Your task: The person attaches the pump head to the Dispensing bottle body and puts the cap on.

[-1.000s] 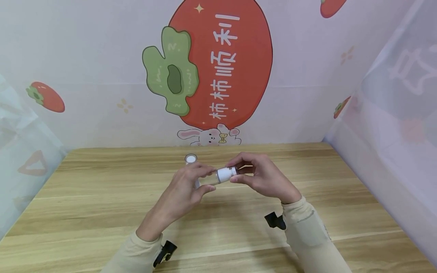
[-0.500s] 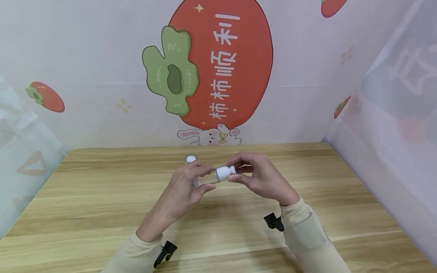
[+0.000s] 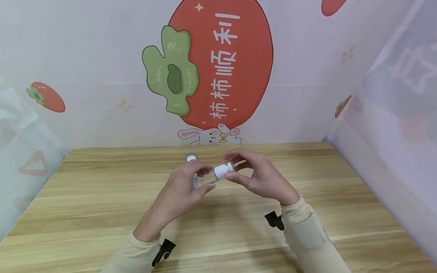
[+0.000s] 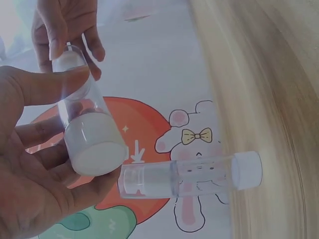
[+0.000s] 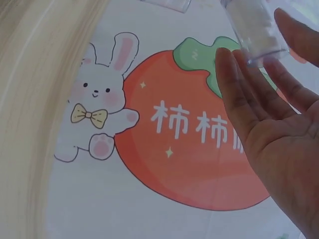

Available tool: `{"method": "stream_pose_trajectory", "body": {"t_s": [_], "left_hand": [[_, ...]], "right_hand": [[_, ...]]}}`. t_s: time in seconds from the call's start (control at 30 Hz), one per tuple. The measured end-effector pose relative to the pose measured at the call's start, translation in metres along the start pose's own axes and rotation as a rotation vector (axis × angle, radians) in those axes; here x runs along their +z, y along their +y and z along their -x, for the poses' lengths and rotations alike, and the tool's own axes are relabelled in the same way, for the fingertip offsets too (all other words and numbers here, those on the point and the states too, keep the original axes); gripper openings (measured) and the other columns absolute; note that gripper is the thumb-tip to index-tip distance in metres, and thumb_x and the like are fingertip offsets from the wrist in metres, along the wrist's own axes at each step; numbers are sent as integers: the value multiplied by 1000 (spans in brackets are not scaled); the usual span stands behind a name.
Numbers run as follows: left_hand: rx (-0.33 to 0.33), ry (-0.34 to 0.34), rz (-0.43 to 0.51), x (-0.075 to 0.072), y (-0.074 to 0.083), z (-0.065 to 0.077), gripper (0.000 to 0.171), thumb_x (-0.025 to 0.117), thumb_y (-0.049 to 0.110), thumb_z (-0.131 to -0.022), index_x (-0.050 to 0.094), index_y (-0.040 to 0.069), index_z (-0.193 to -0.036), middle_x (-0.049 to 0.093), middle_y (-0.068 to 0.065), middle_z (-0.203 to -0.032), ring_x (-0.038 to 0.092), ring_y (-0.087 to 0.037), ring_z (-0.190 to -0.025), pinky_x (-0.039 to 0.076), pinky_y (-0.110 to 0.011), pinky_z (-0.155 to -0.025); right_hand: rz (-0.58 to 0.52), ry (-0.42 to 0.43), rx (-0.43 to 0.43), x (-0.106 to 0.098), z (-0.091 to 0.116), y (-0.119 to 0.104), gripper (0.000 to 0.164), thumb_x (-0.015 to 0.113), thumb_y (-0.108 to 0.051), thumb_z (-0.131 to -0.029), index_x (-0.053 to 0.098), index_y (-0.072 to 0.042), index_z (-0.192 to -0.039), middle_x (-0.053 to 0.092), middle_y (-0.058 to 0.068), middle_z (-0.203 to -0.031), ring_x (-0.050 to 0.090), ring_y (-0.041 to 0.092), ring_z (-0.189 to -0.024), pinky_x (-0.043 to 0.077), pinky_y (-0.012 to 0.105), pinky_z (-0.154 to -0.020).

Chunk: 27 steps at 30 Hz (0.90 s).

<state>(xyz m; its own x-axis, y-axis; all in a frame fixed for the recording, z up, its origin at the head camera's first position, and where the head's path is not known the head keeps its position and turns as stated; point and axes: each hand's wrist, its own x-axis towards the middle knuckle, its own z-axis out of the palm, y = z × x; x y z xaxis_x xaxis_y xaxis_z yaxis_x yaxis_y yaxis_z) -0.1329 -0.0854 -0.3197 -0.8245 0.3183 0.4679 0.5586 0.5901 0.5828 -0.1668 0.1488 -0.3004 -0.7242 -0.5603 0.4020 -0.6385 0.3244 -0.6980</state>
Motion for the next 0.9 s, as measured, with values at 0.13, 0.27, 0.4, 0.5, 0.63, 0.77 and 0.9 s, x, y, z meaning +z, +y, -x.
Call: {"method": "stream_pose_trajectory", "body": {"t_s": [0.13, 0.27, 0.4, 0.5, 0.63, 0.77, 0.9], "left_hand": [[-37, -25, -3, -6, -1, 0, 39, 90, 6, -75, 72, 6, -110, 69, 0, -98, 63, -16, -88, 54, -40, -82], [-108, -52, 31, -17, -4, -1, 36, 88, 10, -78, 72, 8, -110, 68, 0, -99, 63, -16, -90, 54, -39, -81], [-178, -74, 130, -30, -12, -3, 34, 84, 11, -82, 69, 7, -113, 69, -3, -104, 64, -20, -96, 55, -41, -82], [-215, -68, 212, -41, -20, -3, 35, 82, 10, -85, 66, 4, -116, 67, -7, -109, 63, -23, -99, 56, -43, -85], [-262, -38, 281, -52, -30, -3, 39, 81, 14, -87, 64, 1, -120, 65, -10, -112, 61, -25, -101, 56, -42, -88], [-308, 7, 316, -59, -37, -4, 43, 81, 16, -88, 61, 0, -122, 64, -11, -114, 61, -24, -102, 55, -33, -87], [-350, 44, 342, -62, -46, -3, 46, 81, 14, -87, 59, -1, -125, 65, -13, -115, 63, -24, -104, 53, -28, -85]], "right_hand": [[6, 10, 8, -6, 1, 0, 54, 84, -11, -84, 60, -9, -132, 65, -1, -124, 67, 16, -107, 55, 33, -90], [35, 18, 24, -12, 3, 0, 58, 85, -11, -84, 58, -10, -135, 63, -1, -128, 64, 17, -111, 55, 34, -91], [61, 26, 43, -17, 5, 0, 59, 85, -11, -83, 58, -12, -135, 63, -1, -129, 63, 15, -110, 55, 34, -91], [73, 24, 48, -19, 6, 1, 57, 85, -11, -84, 58, -12, -135, 63, -2, -128, 63, 15, -109, 55, 34, -91], [85, 10, 51, -19, 6, 3, 56, 84, -12, -85, 58, -12, -135, 64, -1, -127, 64, 16, -108, 54, 36, -91], [108, -7, 64, -18, 6, 5, 55, 83, -15, -86, 58, -12, -136, 64, -1, -127, 63, 15, -108, 54, 37, -91], [123, -22, 79, -18, 6, 5, 52, 82, -17, -88, 58, -12, -135, 64, 0, -127, 64, 16, -109, 53, 39, -91]]}}
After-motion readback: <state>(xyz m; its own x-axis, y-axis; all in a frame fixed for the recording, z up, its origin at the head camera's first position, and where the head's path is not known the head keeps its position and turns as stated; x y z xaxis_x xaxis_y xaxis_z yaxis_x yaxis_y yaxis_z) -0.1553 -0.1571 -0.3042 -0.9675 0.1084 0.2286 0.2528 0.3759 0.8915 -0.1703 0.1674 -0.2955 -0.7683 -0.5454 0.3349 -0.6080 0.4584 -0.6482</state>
